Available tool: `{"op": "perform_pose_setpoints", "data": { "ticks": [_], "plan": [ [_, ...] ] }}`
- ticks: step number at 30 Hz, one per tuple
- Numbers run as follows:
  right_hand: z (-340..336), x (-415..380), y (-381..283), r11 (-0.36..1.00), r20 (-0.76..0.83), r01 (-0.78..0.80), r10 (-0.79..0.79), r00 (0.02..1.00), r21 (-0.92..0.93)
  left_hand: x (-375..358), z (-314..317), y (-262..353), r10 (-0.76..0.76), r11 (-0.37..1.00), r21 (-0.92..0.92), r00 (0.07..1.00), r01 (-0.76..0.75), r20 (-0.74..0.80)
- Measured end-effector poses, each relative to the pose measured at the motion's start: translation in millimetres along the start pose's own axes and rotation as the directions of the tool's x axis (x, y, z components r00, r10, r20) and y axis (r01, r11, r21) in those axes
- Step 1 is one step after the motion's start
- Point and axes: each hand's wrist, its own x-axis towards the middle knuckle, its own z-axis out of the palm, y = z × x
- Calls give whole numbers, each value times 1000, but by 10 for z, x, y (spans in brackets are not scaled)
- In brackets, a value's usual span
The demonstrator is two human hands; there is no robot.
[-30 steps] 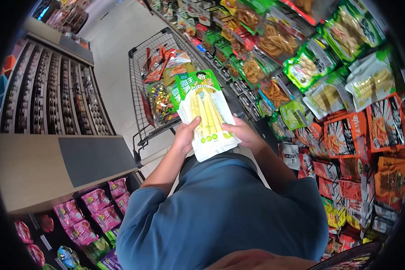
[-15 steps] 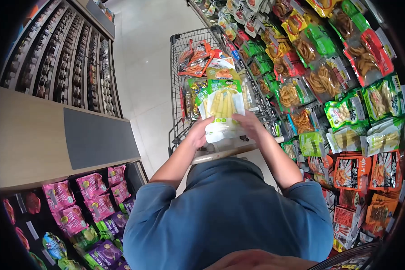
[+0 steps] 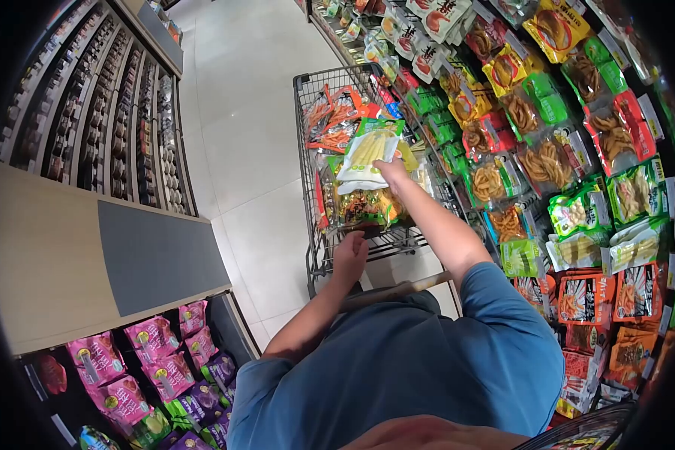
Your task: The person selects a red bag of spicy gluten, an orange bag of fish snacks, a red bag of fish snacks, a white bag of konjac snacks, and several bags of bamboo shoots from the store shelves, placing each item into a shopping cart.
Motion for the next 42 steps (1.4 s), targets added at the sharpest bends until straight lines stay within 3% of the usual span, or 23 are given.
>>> {"op": "perform_pose_setpoints", "data": {
  "ticks": [3, 9, 12, 19, 20, 24, 25, 27, 29, 33, 35, 38, 40, 42],
  "plan": [
    [-77, 391, -151, 999, -14, -48, 48, 999, -10, 27, -21, -44, 29, 999, 32, 1000, -30, 11],
    [59, 1049, -511, 907, 206, -346, 300, 931, 241, 44, -11, -24, 14, 999, 46, 999, -16, 46],
    [345, 1417, -465, 851, 198, -279, 210, 957, 444, 50, -16, -50, 27, 996, 79, 996, -33, 80],
    [1048, 1364, -885, 718, 109, -205, 178, 978, 665, 34, -28, 29, 88, 976, 187, 987, -113, 137],
    [1091, 1510, -808, 686, 267, -252, 86, 960, 682, 32, -28, 34, 77, 974, 200, 986, -107, 151],
    [1301, 1388, -703, 891, 315, -304, 197, 928, 337, 31, -36, 35, 73, 969, 222, 981, -113, 178],
    [1327, 1297, -633, 928, 329, -282, 195, 924, 244, 25, -36, 40, 68, 969, 224, 982, -107, 175],
    [1243, 1201, -414, 982, 516, -144, 63, 854, 119, 34, -21, 59, 67, 969, 224, 982, -106, 176],
    [1157, 599, -495, 997, 442, -78, 65, 895, 11, 55, -15, 65, 86, 969, 213, 981, -122, 172],
    [451, -297, -380, 999, 616, 4, -27, 787, 37, 82, 4, -53, 159, 961, 199, 973, -191, 169],
    [-73, -657, -214, 985, 591, 151, -73, 803, -85, 113, 18, -24, 158, 954, 227, 973, -194, 167],
    [-904, -1238, -19, 840, 323, 453, -358, 876, -299, 148, 61, 20, 165, 937, 278, 970, -211, 180],
    [-1425, -1696, -57, 728, 154, 436, -423, 893, -528, 177, 70, 3, 140, 941, 284, 974, -187, 178],
    [-1762, -2035, -28, 599, 49, 436, -552, 833, -671, 295, 96, -317, 158, 976, 121, 971, -181, 179]
  ]
}}
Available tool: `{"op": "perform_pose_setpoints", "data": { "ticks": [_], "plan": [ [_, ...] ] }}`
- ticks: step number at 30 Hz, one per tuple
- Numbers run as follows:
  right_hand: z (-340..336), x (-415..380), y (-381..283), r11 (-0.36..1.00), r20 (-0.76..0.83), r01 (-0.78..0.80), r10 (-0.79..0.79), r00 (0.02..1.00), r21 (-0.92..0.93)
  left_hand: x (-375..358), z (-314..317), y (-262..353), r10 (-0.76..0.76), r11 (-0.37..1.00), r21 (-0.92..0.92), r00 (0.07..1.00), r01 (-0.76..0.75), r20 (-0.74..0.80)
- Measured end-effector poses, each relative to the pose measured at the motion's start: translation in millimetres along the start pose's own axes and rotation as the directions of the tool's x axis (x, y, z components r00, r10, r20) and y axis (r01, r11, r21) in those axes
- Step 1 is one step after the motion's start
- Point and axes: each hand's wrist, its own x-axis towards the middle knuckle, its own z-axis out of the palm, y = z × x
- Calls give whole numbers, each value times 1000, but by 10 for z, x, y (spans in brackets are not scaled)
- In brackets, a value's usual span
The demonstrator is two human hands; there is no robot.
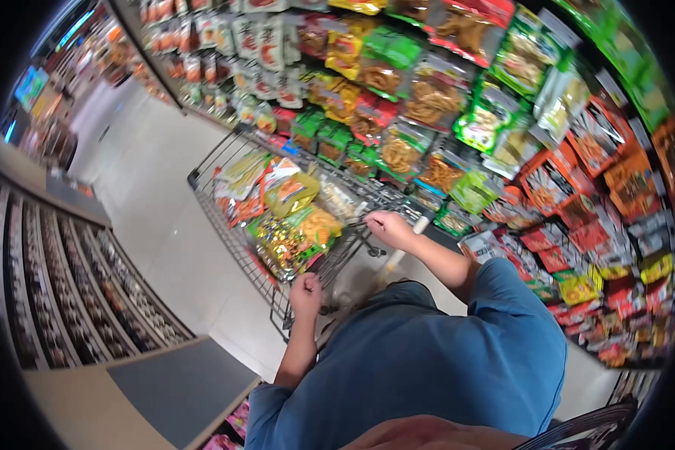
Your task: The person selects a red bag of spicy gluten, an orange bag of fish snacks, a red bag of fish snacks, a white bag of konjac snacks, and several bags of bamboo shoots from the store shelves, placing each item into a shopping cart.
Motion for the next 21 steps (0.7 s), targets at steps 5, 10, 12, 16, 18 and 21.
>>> {"op": "perform_pose_setpoints", "data": {
  "ticks": [5, 10, 12, 16, 18, 21],
  "plan": [
    [-199, -396, 147, 967, -255, 41, -107, 961, -252, 115, -56, 342, 18, 983, 181, 1000, -18, 2],
    [-82, -334, -3, 964, -254, 11, -81, 964, -267, 146, 375, 1145, 281, 934, 136, 916, -329, 285],
    [-62, -299, -9, 960, -246, 12, -84, 966, -280, 179, 736, 1230, 428, 857, 105, 812, -504, 397],
    [-26, -217, 164, 983, -207, 101, -132, 969, -155, 229, 1346, 1254, 310, 882, 188, 831, -433, 461],
    [-43, -217, 224, 920, -279, 36, 81, 957, 391, 246, 1395, 1232, 420, 786, 258, 791, -562, 444],
    [-121, -385, 501, 763, -493, 142, 252, 833, 631, 312, 1352, 1177, 468, 760, 244, 767, -603, 438]
  ]
}}
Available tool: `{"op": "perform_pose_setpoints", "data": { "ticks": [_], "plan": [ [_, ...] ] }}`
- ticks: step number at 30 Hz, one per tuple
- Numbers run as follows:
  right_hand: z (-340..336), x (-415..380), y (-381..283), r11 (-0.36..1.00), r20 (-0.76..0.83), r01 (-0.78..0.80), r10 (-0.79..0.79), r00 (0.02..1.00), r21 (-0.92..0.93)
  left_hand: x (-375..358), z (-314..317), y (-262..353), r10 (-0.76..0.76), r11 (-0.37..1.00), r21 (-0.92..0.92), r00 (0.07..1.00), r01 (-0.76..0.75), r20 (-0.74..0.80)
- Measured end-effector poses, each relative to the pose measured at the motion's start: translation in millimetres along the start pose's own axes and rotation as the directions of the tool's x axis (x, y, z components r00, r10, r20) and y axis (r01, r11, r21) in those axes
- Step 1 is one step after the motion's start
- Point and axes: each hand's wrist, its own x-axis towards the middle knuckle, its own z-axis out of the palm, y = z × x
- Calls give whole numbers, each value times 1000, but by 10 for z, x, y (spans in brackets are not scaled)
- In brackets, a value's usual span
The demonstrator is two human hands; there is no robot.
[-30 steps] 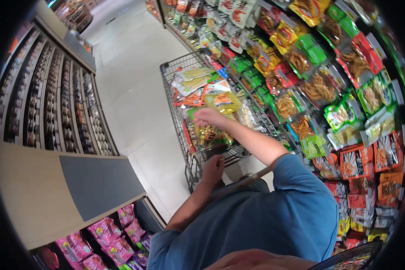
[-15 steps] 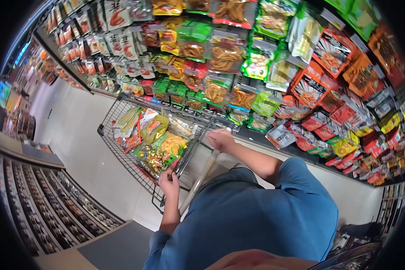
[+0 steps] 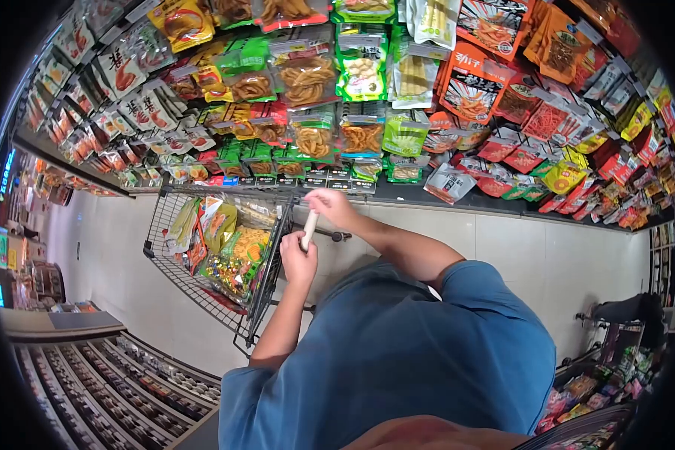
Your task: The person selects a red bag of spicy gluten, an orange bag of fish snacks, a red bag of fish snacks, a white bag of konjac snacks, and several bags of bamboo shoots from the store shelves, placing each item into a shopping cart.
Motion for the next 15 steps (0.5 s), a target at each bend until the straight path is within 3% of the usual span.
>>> {"op": "perform_pose_setpoints", "data": {
  "ticks": [3, 5, 7, 9, 12, 13, 15],
  "plan": [
    [-703, -258, 34, 932, -132, -46, -2, 991, -358, 26, 31, 31, -46, 999, 9, 998, 46, -35],
    [-1264, -451, 267, 836, -223, -186, 79, 972, -516, 56, 67, 42, -16, 999, 47, 993, 22, -114],
    [-1824, -612, 493, 746, -333, -316, 134, 933, -586, 83, 74, 71, -48, 999, 21, 994, 50, -93],
    [-2299, -717, 664, 752, -505, -505, 267, 821, -424, 126, 108, 255, -40, 998, -59, 991, 33, -130],
    [-2948, -710, 942, 765, -606, -569, 306, 734, -302, 221, 302, 683, 129, 984, -108, 982, -145, -138],
    [-3182, -657, 1115, 781, -630, -572, 316, 709, -252, 272, 423, 775, 143, 981, -123, 988, -150, -65],
    [-3631, -504, 1465, 830, -662, -529, 297, 688, -176, 439, 784, 912, 44, 955, -297, 984, 10, 175]
  ]
}}
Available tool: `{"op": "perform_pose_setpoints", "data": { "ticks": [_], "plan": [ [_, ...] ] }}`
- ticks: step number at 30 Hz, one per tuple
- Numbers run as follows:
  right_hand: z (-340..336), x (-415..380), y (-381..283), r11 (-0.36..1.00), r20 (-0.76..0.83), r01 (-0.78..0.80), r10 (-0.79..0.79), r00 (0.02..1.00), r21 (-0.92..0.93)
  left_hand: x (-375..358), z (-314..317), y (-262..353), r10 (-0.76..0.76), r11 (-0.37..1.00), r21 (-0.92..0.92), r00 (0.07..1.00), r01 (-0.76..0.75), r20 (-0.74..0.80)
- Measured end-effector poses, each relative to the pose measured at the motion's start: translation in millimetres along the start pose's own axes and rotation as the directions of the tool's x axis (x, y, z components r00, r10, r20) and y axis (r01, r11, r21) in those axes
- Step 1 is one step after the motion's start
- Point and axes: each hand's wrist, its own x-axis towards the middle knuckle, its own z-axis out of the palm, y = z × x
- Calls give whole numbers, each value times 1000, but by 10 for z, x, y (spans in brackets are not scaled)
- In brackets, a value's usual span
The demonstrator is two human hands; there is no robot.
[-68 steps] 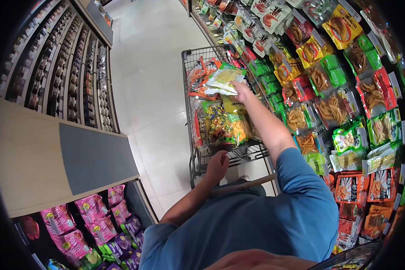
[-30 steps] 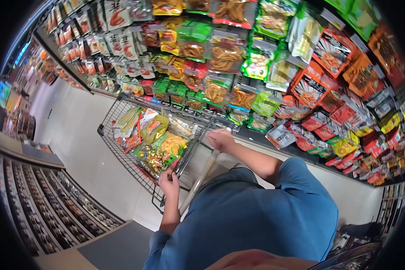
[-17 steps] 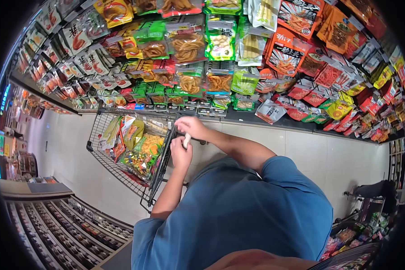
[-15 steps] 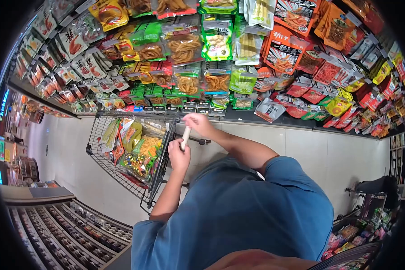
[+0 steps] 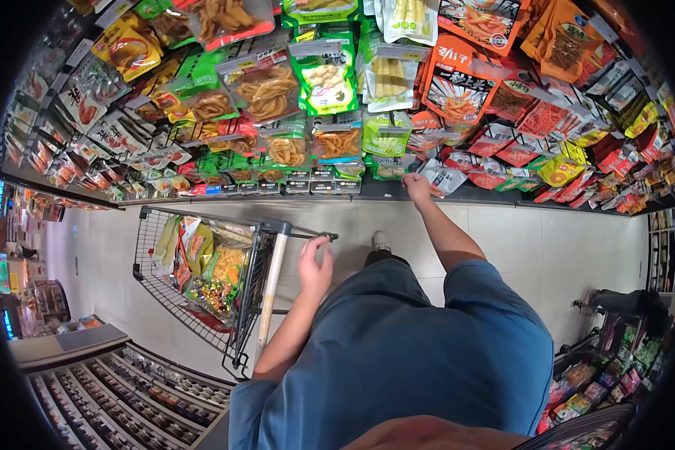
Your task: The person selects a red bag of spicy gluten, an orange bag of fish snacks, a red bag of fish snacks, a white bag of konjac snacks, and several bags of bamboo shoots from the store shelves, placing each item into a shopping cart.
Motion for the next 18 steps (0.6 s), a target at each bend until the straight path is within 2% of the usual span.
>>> {"op": "perform_pose_setpoints", "data": {
  "ticks": [1, 3, 4, 7, 8, 11, 12, 13, 15, 16, 17, 18],
  "plan": [
    [-25, 193, -24, 999, -35, -36, 37, 999, 17, 161, 203, -29, -69, 993, -91, 992, 79, 107],
    [-63, 557, -88, 993, -99, -106, 111, 989, 50, 527, 740, -341, -183, 944, -234, 958, 234, 220],
    [-99, 750, -98, 992, -69, -123, 125, 990, 36, 743, 1030, -535, -232, 902, -297, 932, 314, 280],
    [-106, 1156, -244, 957, 20, -147, 147, 989, 252, 1497, 1822, -987, -199, 926, -245, 924, 287, 327],
    [-109, 1145, -558, 958, 54, -133, 123, 991, 256, 1753, 2064, -1109, -206, 920, -259, 927, 293, 314],
    [-57, 1575, -375, 978, 59, 12, -25, 998, 207, 2433, 2661, -1515, -359, 892, -99, 824, 441, 439],
    [-7, 1703, -257, 975, 17, 13, -17, 1000, 220, 2574, 2796, -1543, -376, 887, -99, 830, 451, 412],
    [-9, 1831, -95, 1000, 4, 21, -21, 1000, 21, 2710, 2861, -1425, -394, 881, -99, 834, 462, 385],
    [-32, 1995, 123, 929, -15, 29, -37, 999, -368, 2891, 3076, -1431, -420, 857, -161, 844, 490, 332],
    [-40, 1989, 123, 930, -29, 41, -55, 998, -366, 2969, 3220, -1544, -427, 836, -224, 851, 500, 304],
    [-40, 1934, 99, 930, -42, 58, -79, 996, -364, 3068, 3225, -1404, -434, 814, -290, 859, 503, 273],
    [-36, 1894, 58, 928, -54, 78, -105, 993, -364, 3152, 3191, -1271, -533, 750, -247, 782, 613, 323]
  ]
}}
